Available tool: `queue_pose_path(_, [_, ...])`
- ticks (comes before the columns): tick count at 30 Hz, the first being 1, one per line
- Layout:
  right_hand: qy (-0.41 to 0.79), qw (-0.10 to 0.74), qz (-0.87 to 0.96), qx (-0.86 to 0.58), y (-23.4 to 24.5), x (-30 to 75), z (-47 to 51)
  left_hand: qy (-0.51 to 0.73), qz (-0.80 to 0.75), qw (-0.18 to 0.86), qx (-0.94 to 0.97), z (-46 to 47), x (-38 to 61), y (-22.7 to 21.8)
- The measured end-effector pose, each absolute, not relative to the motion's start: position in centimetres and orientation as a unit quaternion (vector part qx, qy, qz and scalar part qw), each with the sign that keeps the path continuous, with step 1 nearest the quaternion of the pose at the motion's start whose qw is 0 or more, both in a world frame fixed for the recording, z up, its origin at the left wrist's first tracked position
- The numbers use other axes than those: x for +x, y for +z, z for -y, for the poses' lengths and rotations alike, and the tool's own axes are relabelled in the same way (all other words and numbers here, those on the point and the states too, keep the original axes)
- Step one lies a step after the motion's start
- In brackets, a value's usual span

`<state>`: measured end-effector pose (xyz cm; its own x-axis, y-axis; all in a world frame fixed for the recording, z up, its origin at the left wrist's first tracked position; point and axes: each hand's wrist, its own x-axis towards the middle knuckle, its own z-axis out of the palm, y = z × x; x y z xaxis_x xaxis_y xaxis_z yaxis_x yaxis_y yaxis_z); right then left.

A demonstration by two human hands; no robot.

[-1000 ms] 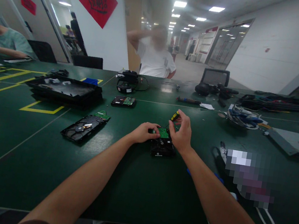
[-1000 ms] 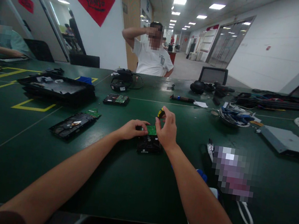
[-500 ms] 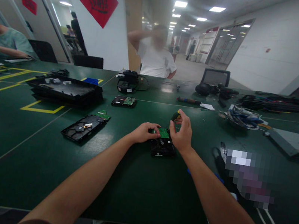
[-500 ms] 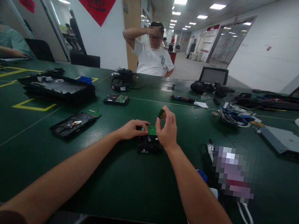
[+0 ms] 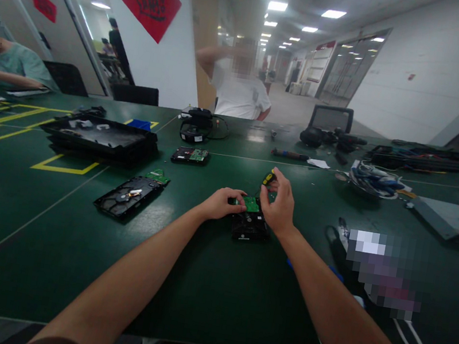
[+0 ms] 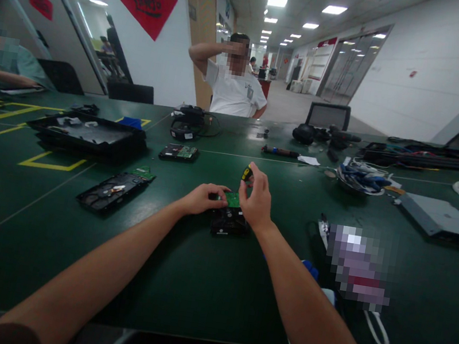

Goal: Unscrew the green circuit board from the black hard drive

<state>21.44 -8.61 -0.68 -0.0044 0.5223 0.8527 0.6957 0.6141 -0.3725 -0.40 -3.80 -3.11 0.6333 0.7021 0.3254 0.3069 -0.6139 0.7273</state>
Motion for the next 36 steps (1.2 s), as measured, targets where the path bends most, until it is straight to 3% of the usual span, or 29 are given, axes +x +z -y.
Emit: queue_pose_path(36, [-0.094, 0.566, 0.694, -0.435, -0.72, 21.48, 8.57, 0.305, -0.302, 0.319, 0.845, 3.71, -0.38, -3.15])
